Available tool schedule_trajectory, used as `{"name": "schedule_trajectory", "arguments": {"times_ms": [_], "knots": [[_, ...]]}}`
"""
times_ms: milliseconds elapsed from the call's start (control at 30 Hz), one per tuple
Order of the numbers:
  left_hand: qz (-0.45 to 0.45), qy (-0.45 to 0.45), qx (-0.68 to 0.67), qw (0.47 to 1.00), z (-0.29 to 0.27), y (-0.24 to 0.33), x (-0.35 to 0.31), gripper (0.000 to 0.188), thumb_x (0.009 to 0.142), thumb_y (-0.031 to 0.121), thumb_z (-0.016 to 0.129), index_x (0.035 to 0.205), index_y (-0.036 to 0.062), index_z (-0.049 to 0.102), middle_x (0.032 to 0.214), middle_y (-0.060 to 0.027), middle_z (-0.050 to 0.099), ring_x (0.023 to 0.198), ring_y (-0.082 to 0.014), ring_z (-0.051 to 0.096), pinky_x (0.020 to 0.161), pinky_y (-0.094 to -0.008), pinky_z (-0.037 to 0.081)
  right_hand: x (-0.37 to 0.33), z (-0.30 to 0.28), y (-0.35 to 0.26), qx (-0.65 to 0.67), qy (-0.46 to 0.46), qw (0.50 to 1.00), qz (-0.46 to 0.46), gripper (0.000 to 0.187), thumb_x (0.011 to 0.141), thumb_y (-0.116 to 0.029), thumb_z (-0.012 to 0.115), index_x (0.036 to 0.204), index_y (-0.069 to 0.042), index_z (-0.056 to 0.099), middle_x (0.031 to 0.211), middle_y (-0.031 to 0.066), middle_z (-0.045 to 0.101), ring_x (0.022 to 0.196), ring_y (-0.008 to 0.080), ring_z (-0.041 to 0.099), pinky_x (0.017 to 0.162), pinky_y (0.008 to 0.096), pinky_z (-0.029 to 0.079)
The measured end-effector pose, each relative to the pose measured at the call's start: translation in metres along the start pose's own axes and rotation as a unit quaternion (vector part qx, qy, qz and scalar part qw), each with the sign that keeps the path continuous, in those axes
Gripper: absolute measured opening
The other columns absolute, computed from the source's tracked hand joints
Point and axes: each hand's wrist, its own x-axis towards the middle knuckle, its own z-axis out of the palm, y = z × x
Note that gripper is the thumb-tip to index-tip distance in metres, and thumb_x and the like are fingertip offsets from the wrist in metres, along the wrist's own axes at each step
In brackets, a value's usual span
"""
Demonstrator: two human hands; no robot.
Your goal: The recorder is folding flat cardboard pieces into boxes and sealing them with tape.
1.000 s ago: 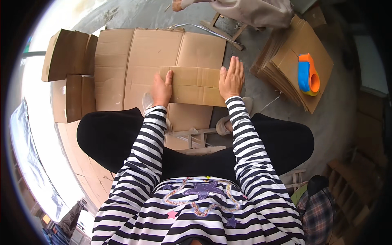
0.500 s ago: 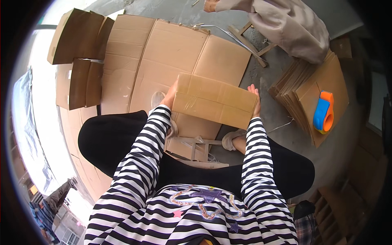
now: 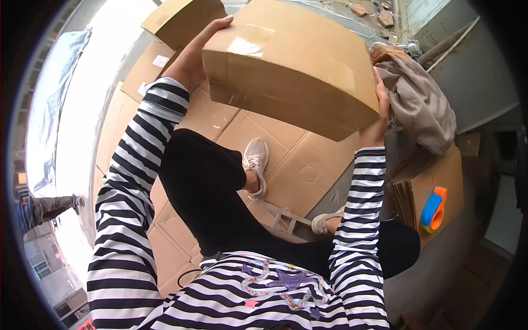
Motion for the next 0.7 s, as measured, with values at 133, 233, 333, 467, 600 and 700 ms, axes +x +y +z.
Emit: {"name": "schedule_trajectory", "arguments": {"times_ms": [133, 233, 333, 467, 600, 700], "knots": [[0.257, 0.113, -0.052, 0.958, -0.128, 0.056, -0.097, 0.039, 0.09, 0.03, 0.05, 0.115, 0.0012, 0.055, 0.103, -0.0117, 0.063, 0.097, -0.0197, 0.061, 0.084, -0.031, 0.05, 0.042, 0.155, 0.009, -0.034, -0.212, 0.975, -0.049, 0.063, 0.098, -0.045, 0.034, 0.143, -0.002, 0.028, 0.142, 0.01, 0.038, 0.129, 0.0184, 0.039, 0.107, 0.031, 0.029], [0.371, 0.374, 0.051, 0.848, -0.196, 0.052, -0.175, 0.05, 0.091, 0.036, 0.043, 0.125, 0.0, 0.048, 0.117, -0.0147, 0.057, 0.104, -0.025, 0.059, 0.088, -0.0359, 0.05, 0.051, 0.227, 0.032, -0.141, -0.296, 0.941, -0.09, 0.079, 0.093, -0.058, 0.038, 0.141, 0.003, 0.026, 0.143, 0.0168, 0.034, 0.133, 0.0237, 0.032, 0.108, 0.0309, 0.026], [0.317, 0.397, -0.096, 0.856, -0.304, 0.036, -0.233, 0.053, 0.088, 0.041, 0.048, 0.125, 0.0025, 0.048, 0.12, -0.0149, 0.054, 0.108, -0.0248, 0.056, 0.089, -0.0358, 0.049, 0.027, 0.23, 0.061, -0.118, -0.325, 0.938, -0.013, 0.074, 0.095, -0.054, 0.038, 0.14, 0.003, 0.028, 0.143, 0.0201, 0.032, 0.134, 0.0262, 0.031, 0.109, 0.0325, 0.026], [0.278, 0.433, -0.159, 0.843, -0.389, -0.013, -0.192, 0.057, 0.08, 0.042, 0.059, 0.12, 0.0023, 0.052, 0.114, -0.012, 0.057, 0.102, -0.0248, 0.058, 0.083, -0.0344, 0.051, -0.005, 0.151, 0.092, -0.193, -0.282, 0.929, 0.14, 0.07, 0.095, -0.056, 0.033, 0.14, -0.001, 0.034, 0.136, 0.017, 0.043, 0.126, 0.0258, 0.042, 0.105, 0.0397, 0.031], [0.259, 0.452, -0.157, 0.839, -0.413, -0.029, -0.123, 0.058, 0.077, 0.047, 0.062, 0.12, 0.0084, 0.053, 0.112, -0.0076, 0.058, 0.1, -0.0231, 0.057, 0.081, -0.0357, 0.05, -0.038, 0.052, 0.088, -0.264, -0.194, 0.92, 0.216, 0.066, 0.096, -0.053, 0.03, 0.137, -0.001, 0.038, 0.131, 0.016, 0.049, 0.122, 0.0249, 0.046, 0.103, 0.0382, 0.034], [0.232, 0.41, -0.195, 0.86, -0.42, -0.049, -0.082, 0.059, 0.077, 0.05, 0.062, 0.121, 0.0127, 0.053, 0.111, -0.005, 0.058, 0.101, -0.0215, 0.056, 0.081, -0.0363, 0.049, -0.07, 0.0, 0.057, -0.285, -0.121, 0.918, 0.248, 0.061, 0.097, -0.048, 0.032, 0.135, -0.001, 0.041, 0.128, 0.0149, 0.052, 0.12, 0.0242, 0.048, 0.102, 0.0368, 0.035]]}}
